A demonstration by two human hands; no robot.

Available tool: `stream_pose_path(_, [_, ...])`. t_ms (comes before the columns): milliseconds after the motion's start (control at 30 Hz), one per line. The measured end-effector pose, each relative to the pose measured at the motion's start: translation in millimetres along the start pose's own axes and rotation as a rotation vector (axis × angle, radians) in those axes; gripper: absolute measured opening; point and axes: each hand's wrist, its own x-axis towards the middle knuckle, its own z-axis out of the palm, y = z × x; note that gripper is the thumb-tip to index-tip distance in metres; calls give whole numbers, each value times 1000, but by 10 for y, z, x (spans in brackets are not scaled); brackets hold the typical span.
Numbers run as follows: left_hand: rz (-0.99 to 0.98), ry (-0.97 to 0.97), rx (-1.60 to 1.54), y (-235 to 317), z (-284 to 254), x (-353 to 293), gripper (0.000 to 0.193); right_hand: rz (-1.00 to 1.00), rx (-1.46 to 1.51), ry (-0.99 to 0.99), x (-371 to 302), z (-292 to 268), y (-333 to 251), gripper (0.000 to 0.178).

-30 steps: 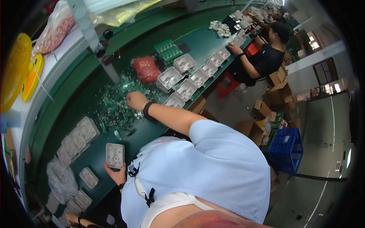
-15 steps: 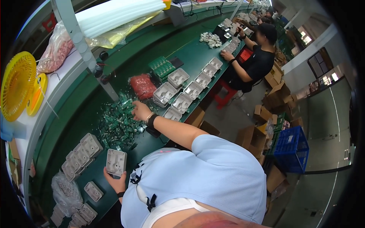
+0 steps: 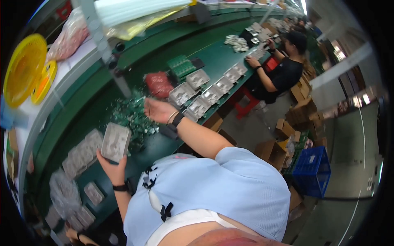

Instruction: The person picks up a plastic housing and a circuit board, threads a wire through the housing, and presses the board into place. They repeat this process for several units, setting completed assemblies aside and reaching for new components from the piles on the workbench.

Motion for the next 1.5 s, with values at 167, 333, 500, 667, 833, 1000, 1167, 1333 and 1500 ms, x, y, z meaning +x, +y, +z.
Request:
stream_pose_path(167, [164,10,177,445,88,201,108,-161,-110,-267,-371,365,-112,16])
stream_pose_path(333, [296,55,348,957,175,241,105,-451,-364,-190,-809,883,56,18])
stream_pose_path(500, [434,112,419,1106,214,171,103,-470,-610,-293,-1035,1118,336,19])
stream_pose_path(667, [435,73,350,1192,271,171,102,-651,-1014,-435,-1090,1179,510,11])
stream_pose_path(833, [436,79,382,1201,228,131,102,-811,-1386,-413,-1094,1213,590,8])
stream_pose_path(1000, [443,77,412,1195,230,157,101,-1107,-1671,-510,-1027,1242,593,10])
stream_pose_path(1167, [451,55,468,1182,262,212,101,-1122,-1691,-558,-987,1322,681,12])
stream_pose_path(1333, [440,33,400,1153,240,202,97,-1093,-1664,-500,-940,1331,742,12])
stream_pose_path(1500, [422,39,348,1195,320,177,97,-1144,-1618,-504,-992,1318,773,7])
